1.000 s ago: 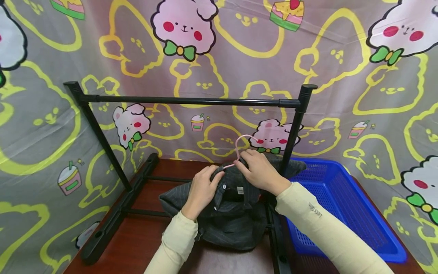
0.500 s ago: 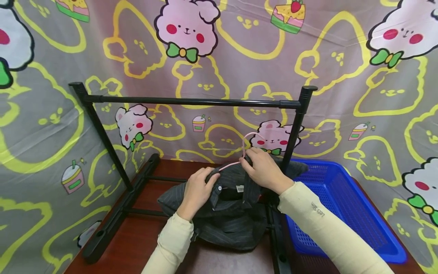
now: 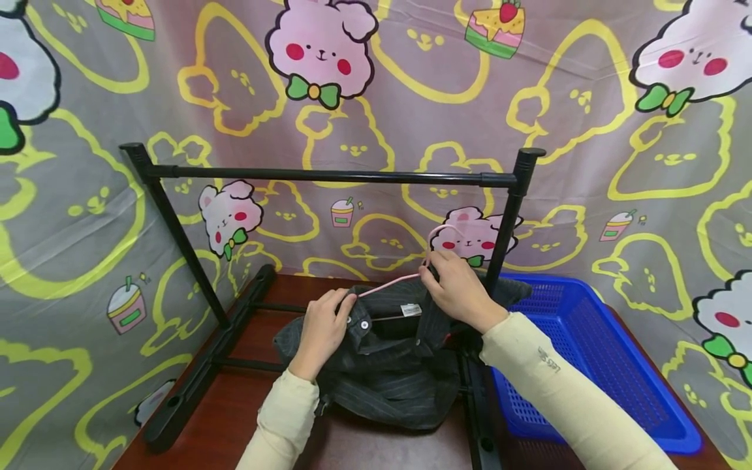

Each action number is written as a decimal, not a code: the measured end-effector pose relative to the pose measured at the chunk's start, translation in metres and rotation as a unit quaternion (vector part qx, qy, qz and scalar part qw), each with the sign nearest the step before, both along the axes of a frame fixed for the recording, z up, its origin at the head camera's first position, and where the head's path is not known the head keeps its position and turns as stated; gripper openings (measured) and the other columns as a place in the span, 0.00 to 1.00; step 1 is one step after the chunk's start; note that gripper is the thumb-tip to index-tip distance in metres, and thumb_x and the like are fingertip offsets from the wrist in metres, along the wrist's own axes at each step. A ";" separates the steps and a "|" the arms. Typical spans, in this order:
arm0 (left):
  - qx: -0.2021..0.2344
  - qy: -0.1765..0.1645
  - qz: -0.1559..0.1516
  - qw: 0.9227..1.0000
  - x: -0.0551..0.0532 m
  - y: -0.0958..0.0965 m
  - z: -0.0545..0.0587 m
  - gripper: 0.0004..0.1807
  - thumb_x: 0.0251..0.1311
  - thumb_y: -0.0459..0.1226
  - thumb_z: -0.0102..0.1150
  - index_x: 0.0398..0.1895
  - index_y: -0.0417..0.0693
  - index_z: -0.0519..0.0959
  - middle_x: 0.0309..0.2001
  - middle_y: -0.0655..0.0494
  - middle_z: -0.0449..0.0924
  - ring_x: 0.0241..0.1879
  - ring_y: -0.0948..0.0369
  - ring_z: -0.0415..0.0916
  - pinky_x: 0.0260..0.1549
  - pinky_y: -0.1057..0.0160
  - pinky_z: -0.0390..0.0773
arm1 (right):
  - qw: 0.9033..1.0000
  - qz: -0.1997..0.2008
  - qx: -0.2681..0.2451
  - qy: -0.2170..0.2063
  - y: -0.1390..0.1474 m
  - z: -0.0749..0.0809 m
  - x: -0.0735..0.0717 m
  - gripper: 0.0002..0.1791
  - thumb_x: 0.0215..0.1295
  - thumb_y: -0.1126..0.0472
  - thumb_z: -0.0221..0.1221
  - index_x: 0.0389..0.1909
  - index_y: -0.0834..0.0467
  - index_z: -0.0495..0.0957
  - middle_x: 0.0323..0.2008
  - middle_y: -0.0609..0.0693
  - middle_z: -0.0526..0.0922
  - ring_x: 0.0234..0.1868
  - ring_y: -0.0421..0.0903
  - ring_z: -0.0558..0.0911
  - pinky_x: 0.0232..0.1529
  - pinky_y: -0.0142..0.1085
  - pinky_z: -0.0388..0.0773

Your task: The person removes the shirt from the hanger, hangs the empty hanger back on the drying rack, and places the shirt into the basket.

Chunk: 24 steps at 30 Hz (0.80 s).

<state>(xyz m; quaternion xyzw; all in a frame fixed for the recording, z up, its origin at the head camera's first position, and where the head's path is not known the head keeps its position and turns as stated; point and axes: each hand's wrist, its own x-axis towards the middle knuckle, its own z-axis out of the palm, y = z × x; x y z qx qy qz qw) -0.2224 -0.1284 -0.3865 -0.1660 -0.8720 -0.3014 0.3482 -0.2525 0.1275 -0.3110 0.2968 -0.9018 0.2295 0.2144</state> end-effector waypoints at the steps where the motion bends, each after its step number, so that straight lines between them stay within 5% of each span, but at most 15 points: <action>1: 0.002 -0.002 -0.004 1.000 0.000 -0.001 0.000 0.12 0.68 0.42 0.51 0.40 0.47 0.82 0.34 0.54 0.82 0.34 0.54 0.79 0.37 0.50 0.74 | 1.000 0.001 0.000 0.001 0.000 0.000 0.000 0.13 0.70 0.56 0.51 0.43 0.61 0.76 0.43 0.57 0.77 0.41 0.52 0.76 0.46 0.48 0.75; 11: 0.006 0.008 -0.015 1.000 0.002 -0.011 -0.002 0.09 0.66 0.39 0.54 0.39 0.45 0.82 0.36 0.53 0.83 0.34 0.54 0.80 0.39 0.51 0.75 | 1.000 -0.002 -0.002 0.014 0.004 0.004 -0.001 0.11 0.70 0.57 0.52 0.42 0.62 0.74 0.37 0.55 0.76 0.36 0.51 0.74 0.43 0.47 0.74; 24: 0.058 0.020 0.030 0.998 0.004 -0.017 -0.007 0.10 0.66 0.37 0.54 0.39 0.39 0.81 0.37 0.46 0.82 0.42 0.48 0.78 0.50 0.44 0.67 | 0.999 -0.003 -0.005 0.038 0.000 0.006 0.000 0.08 0.69 0.60 0.49 0.32 0.61 0.69 0.28 0.53 0.72 0.32 0.51 0.71 0.34 0.44 0.69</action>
